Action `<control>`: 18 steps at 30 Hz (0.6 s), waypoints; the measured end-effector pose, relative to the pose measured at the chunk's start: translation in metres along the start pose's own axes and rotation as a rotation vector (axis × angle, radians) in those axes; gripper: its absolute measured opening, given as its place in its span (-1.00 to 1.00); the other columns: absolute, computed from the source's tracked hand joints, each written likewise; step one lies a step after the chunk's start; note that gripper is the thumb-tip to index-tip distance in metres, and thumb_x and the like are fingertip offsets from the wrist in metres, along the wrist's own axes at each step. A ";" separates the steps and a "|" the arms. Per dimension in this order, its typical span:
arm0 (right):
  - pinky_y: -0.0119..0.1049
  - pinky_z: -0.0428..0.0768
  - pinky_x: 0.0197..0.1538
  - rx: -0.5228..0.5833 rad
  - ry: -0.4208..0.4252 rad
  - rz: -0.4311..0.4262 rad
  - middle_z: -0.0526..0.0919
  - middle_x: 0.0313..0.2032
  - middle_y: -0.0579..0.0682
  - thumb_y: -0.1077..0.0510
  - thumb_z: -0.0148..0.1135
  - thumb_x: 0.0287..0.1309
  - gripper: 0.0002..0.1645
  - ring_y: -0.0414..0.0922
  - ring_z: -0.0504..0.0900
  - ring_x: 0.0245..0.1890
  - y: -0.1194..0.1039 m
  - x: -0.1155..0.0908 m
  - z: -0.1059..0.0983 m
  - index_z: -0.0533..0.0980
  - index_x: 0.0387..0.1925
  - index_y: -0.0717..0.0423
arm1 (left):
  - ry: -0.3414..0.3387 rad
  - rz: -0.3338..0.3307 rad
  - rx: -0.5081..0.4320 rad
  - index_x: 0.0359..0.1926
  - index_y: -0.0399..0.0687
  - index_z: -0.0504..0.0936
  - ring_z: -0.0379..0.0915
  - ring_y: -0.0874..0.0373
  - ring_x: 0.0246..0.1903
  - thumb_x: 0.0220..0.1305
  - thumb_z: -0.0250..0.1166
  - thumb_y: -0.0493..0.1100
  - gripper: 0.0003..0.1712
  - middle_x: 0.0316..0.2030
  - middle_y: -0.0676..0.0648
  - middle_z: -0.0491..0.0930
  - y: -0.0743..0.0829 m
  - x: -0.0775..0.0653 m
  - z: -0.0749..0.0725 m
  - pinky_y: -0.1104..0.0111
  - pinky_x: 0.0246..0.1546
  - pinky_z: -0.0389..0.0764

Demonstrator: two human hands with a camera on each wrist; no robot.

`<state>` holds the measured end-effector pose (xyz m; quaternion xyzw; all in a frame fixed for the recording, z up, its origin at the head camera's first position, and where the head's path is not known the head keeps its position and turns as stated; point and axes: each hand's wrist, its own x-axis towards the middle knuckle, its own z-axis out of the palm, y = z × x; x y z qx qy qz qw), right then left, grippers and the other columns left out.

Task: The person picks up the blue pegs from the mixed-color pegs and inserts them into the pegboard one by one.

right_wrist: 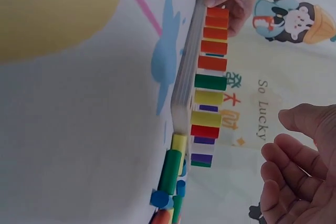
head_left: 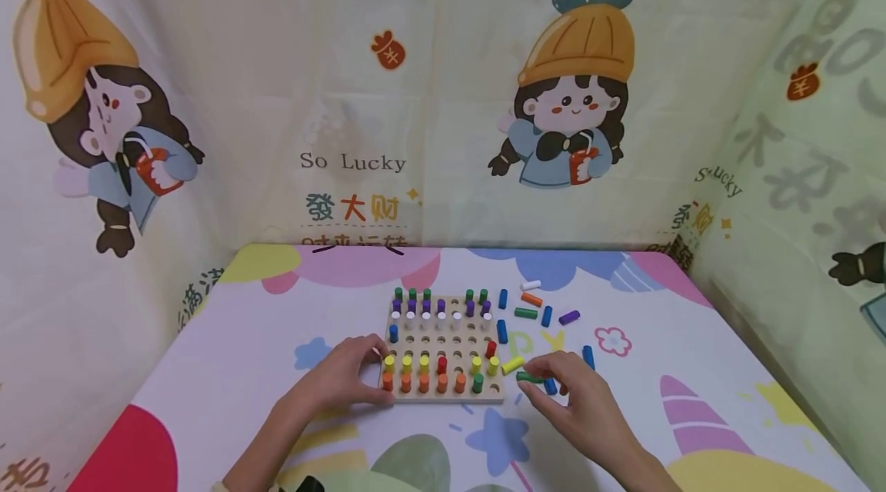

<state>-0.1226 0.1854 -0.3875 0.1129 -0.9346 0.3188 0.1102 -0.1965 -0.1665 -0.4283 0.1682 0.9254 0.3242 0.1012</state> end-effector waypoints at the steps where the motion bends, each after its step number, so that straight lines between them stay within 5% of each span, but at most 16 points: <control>1: -0.34 0.57 -0.27 -0.006 -0.009 0.009 0.65 -0.31 -0.25 0.14 0.57 0.08 -0.76 -0.17 0.55 -0.27 0.001 0.000 -0.001 0.67 -0.23 -0.13 | 0.000 -0.004 0.001 -0.07 0.05 0.56 0.51 -0.02 0.01 -0.13 0.69 0.13 -0.34 -0.09 -0.03 0.65 0.000 0.000 0.000 -0.08 0.13 0.50; 9: -0.34 0.61 -0.19 -0.085 -0.126 0.118 0.67 -0.28 -0.24 0.05 0.55 0.11 -0.77 -0.20 0.59 -0.22 0.012 -0.001 -0.005 0.66 -0.20 -0.11 | -0.006 -0.004 -0.005 -0.08 0.05 0.55 0.51 -0.01 0.02 -0.12 0.69 0.13 -0.35 -0.09 -0.02 0.64 0.002 0.000 -0.001 -0.07 0.14 0.51; 18: -0.29 0.62 -0.15 -0.170 -0.110 0.080 0.64 -0.30 -0.21 0.08 0.57 0.07 -0.78 -0.20 0.56 -0.24 0.025 -0.003 -0.006 0.63 -0.30 -0.11 | -0.003 -0.035 -0.008 -0.07 0.06 0.55 0.50 -0.02 0.04 -0.14 0.70 0.11 -0.34 -0.10 -0.02 0.64 0.004 -0.002 -0.002 -0.09 0.16 0.49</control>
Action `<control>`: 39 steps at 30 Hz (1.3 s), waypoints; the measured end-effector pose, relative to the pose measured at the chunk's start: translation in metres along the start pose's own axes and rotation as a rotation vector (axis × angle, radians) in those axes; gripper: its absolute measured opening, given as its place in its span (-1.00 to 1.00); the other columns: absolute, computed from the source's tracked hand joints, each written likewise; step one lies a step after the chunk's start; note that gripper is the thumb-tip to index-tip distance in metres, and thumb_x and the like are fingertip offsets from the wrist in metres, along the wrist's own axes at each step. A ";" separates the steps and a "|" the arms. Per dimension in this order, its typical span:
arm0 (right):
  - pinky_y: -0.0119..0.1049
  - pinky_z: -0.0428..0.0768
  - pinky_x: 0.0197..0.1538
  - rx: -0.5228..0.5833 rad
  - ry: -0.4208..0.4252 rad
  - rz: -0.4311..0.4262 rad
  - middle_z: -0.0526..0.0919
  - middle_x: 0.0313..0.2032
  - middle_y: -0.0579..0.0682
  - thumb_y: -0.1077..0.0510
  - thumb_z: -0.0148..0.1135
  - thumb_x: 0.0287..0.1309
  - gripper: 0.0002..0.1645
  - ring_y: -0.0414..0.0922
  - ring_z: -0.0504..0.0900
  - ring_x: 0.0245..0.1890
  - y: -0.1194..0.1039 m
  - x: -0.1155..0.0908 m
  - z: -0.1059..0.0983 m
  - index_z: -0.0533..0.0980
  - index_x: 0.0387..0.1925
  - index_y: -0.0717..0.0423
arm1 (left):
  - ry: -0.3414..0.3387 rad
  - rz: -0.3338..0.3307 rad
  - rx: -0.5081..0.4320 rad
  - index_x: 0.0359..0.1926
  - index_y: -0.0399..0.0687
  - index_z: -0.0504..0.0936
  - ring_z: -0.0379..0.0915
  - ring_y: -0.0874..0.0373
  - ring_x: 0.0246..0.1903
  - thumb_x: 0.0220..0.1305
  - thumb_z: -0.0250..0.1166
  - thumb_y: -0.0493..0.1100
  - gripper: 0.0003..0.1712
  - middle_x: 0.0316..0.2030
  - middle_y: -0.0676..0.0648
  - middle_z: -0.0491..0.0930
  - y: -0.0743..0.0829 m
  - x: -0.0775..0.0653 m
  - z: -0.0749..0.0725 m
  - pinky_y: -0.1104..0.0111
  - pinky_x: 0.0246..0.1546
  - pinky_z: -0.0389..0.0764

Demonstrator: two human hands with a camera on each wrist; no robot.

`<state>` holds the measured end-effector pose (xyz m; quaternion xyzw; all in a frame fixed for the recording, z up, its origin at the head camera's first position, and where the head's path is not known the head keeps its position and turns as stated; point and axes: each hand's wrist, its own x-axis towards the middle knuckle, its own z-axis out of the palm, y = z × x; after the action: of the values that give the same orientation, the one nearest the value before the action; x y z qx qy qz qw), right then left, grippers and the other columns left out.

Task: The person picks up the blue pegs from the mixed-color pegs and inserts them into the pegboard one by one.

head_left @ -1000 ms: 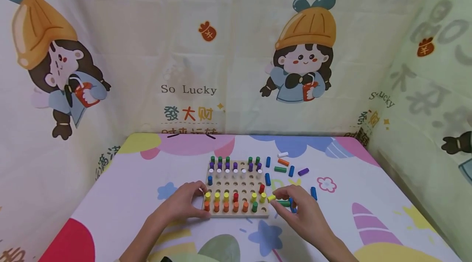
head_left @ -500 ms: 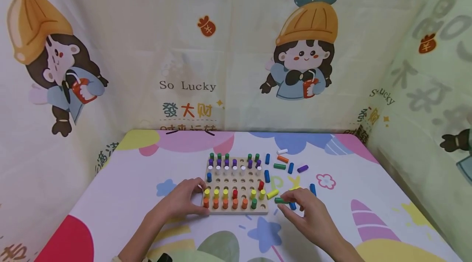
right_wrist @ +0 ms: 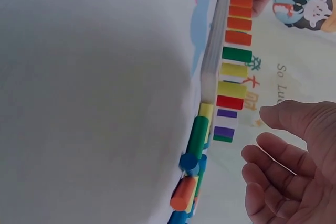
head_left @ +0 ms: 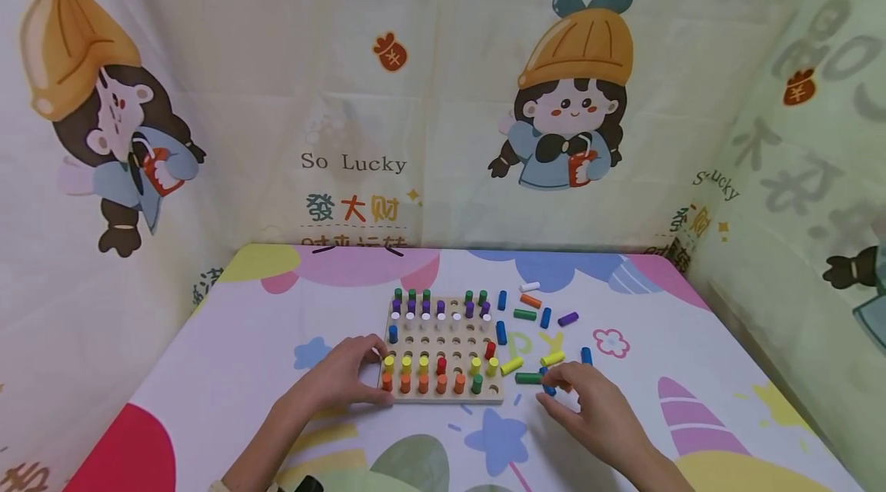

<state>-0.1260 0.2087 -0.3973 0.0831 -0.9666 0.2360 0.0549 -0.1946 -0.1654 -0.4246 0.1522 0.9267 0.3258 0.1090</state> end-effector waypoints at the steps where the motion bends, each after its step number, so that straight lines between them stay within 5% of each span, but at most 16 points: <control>1: -0.28 0.63 -0.14 -0.008 0.001 -0.001 0.64 -0.30 -0.21 0.08 0.58 0.07 -0.77 -0.21 0.55 -0.25 0.001 0.000 0.000 0.63 -0.30 -0.11 | -0.001 0.000 -0.003 -0.08 0.06 0.55 0.50 -0.02 0.04 -0.14 0.70 0.11 -0.34 -0.09 -0.02 0.64 0.000 0.000 0.000 -0.09 0.16 0.49; 14: -0.13 0.65 -0.12 -0.061 -0.081 0.071 0.67 -0.30 -0.18 0.09 0.61 -0.01 -0.71 -0.22 0.59 -0.28 0.018 0.009 0.006 0.58 -0.35 -0.08 | 0.001 0.054 -0.005 -0.08 0.04 0.55 0.49 -0.03 0.03 -0.11 0.69 0.11 -0.35 -0.10 -0.04 0.65 -0.001 -0.002 0.000 -0.09 0.15 0.49; 39: -0.30 0.55 -0.27 -0.091 -0.119 0.115 0.59 -0.46 -0.21 0.09 0.63 -0.03 -0.68 -0.25 0.46 -0.43 0.027 0.024 0.017 0.57 -0.35 -0.02 | -0.001 0.027 -0.003 -0.08 0.05 0.55 0.49 -0.03 0.05 -0.12 0.69 0.11 -0.35 -0.08 -0.05 0.65 0.000 -0.002 0.000 -0.08 0.16 0.49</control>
<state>-0.1561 0.2208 -0.4206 0.0387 -0.9810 0.1895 -0.0125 -0.1932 -0.1662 -0.4243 0.1645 0.9240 0.3287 0.1053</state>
